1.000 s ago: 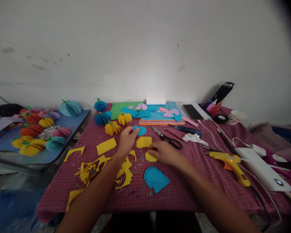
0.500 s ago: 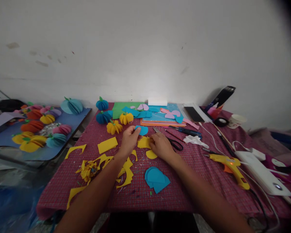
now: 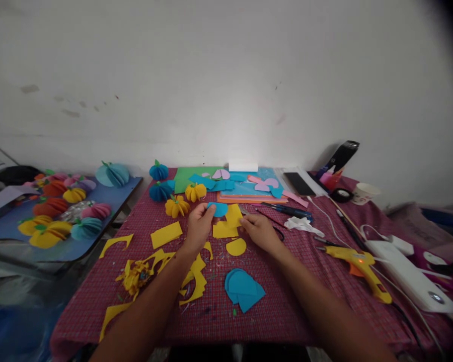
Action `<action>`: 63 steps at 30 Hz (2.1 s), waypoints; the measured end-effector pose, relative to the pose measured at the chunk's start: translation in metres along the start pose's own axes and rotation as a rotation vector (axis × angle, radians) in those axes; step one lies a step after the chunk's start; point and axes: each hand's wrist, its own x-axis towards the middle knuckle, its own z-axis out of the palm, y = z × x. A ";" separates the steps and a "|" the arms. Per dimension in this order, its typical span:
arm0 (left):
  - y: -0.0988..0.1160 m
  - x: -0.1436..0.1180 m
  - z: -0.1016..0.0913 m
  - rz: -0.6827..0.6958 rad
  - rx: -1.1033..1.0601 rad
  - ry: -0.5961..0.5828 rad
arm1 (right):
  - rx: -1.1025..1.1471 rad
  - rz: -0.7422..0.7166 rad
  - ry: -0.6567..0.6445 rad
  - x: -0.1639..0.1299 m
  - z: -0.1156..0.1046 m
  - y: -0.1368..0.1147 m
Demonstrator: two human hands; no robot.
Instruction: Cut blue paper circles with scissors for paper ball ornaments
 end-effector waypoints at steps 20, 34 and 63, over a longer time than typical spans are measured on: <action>0.000 -0.011 0.006 -0.091 0.092 -0.282 | 0.345 -0.001 -0.189 -0.012 -0.015 -0.016; 0.004 -0.016 0.011 -0.095 0.007 -0.274 | 0.318 -0.014 -0.045 -0.014 -0.005 -0.017; 0.005 -0.017 0.012 -0.116 0.094 -0.243 | 0.477 0.068 0.008 -0.016 0.000 -0.022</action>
